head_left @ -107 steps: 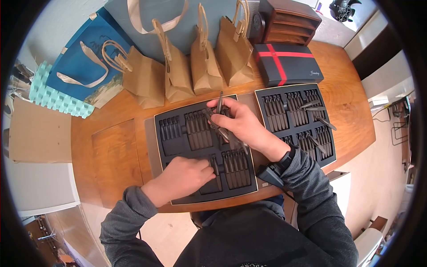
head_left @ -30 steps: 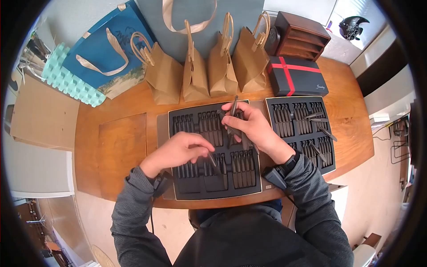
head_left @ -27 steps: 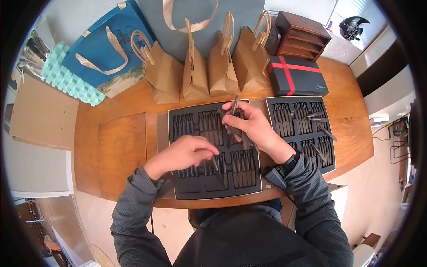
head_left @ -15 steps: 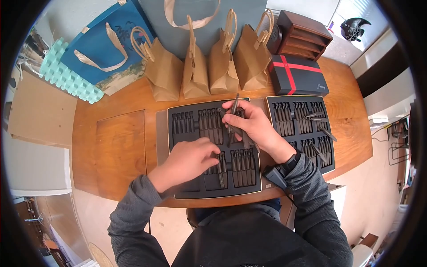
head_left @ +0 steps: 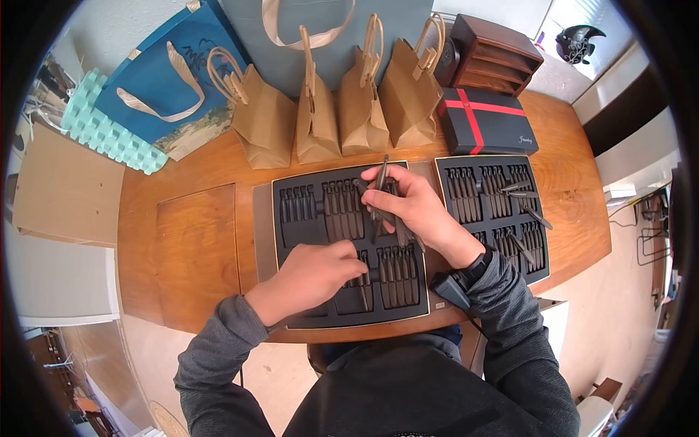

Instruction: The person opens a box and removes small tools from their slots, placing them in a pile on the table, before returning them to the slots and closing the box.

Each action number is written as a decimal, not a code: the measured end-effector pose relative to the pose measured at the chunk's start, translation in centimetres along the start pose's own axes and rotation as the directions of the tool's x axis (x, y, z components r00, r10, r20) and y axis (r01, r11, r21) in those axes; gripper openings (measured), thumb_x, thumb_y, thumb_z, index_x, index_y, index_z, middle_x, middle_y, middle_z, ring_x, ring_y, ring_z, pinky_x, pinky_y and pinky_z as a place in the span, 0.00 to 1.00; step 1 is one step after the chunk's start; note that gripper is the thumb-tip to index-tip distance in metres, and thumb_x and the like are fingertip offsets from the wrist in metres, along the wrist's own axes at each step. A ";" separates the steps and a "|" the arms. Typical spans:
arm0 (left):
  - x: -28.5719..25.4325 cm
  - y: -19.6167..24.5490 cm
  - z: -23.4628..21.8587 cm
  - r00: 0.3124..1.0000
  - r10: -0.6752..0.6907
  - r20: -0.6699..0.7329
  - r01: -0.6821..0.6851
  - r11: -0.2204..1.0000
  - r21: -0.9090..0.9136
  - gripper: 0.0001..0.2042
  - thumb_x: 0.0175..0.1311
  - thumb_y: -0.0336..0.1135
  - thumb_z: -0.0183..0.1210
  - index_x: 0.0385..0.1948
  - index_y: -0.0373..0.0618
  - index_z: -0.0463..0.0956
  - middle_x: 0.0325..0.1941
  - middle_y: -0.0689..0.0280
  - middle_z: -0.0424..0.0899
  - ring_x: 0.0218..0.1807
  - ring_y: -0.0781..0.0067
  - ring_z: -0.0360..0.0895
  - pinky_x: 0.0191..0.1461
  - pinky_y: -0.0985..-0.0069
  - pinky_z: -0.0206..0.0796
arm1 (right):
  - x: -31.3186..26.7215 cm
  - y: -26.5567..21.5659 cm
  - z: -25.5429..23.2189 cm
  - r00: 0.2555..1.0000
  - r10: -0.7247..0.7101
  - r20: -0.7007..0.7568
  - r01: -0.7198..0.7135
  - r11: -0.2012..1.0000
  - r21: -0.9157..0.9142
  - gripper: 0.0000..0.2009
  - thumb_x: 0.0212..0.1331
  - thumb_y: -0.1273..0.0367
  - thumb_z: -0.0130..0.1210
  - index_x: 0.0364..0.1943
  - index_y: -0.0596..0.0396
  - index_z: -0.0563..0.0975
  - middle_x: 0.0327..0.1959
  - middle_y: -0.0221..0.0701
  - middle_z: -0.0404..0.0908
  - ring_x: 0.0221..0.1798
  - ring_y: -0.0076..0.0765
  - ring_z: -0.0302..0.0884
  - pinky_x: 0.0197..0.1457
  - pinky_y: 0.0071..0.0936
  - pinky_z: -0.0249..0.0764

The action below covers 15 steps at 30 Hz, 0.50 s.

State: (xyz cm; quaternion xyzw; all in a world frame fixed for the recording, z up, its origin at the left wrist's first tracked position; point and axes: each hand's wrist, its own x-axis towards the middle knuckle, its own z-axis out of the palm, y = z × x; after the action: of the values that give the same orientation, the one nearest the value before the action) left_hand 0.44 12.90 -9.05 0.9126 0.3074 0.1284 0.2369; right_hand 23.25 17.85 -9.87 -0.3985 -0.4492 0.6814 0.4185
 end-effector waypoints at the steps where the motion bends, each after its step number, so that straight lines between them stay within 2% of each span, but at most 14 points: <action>1: 0.3 0.3 -0.1 1.000 -0.010 -0.002 0.010 1.000 0.008 0.04 0.64 0.37 0.63 0.37 0.51 0.84 0.36 0.70 0.79 0.32 0.65 0.82 0.34 0.69 0.73 | 0.0 -0.1 0.1 1.000 0.002 -0.004 -0.002 1.000 -0.001 0.16 0.64 0.70 0.63 0.54 0.59 0.75 0.32 0.25 0.79 0.30 0.17 0.76 0.25 0.19 0.71; 3: 0.4 0.6 -0.3 0.999 -0.032 -0.004 0.033 0.999 0.033 0.05 0.65 0.38 0.63 0.36 0.50 0.83 0.35 0.70 0.79 0.32 0.64 0.82 0.34 0.69 0.73 | -0.1 -0.3 0.2 1.000 0.006 -0.012 -0.006 1.000 -0.004 0.16 0.65 0.70 0.63 0.54 0.59 0.75 0.32 0.25 0.79 0.31 0.17 0.76 0.25 0.19 0.71; 6: 0.3 0.8 -0.4 0.999 -0.043 0.001 0.043 0.996 0.079 0.06 0.64 0.39 0.63 0.35 0.49 0.82 0.34 0.69 0.77 0.32 0.64 0.82 0.32 0.68 0.73 | -0.2 -0.5 0.0 0.999 0.026 0.024 -0.025 0.998 -0.049 0.18 0.67 0.71 0.60 0.58 0.59 0.73 0.39 0.28 0.82 0.37 0.19 0.78 0.28 0.18 0.71; 12: -0.7 1.5 0.2 1.000 0.006 -0.007 -0.005 0.989 0.150 0.09 0.62 0.42 0.64 0.35 0.47 0.81 0.32 0.68 0.75 0.28 0.66 0.81 0.29 0.69 0.72 | -0.1 -0.1 -0.1 0.999 0.015 0.035 -0.014 1.000 -0.028 0.17 0.66 0.71 0.60 0.57 0.59 0.73 0.38 0.28 0.81 0.37 0.19 0.78 0.28 0.18 0.71; 15: -0.9 1.9 0.3 1.000 0.002 -0.001 -0.002 0.977 0.211 0.13 0.61 0.47 0.66 0.37 0.47 0.82 0.31 0.69 0.75 0.26 0.67 0.80 0.28 0.70 0.72 | -0.1 -0.3 0.2 1.000 0.013 -0.008 -0.013 1.000 -0.005 0.16 0.65 0.70 0.63 0.53 0.59 0.75 0.32 0.25 0.79 0.29 0.17 0.74 0.25 0.19 0.71</action>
State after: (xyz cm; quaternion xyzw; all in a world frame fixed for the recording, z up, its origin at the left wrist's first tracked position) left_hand 0.78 10.86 -8.44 0.9328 0.3187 0.0957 0.1382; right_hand 23.19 17.79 -9.54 -0.4053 -0.4464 0.6814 0.4149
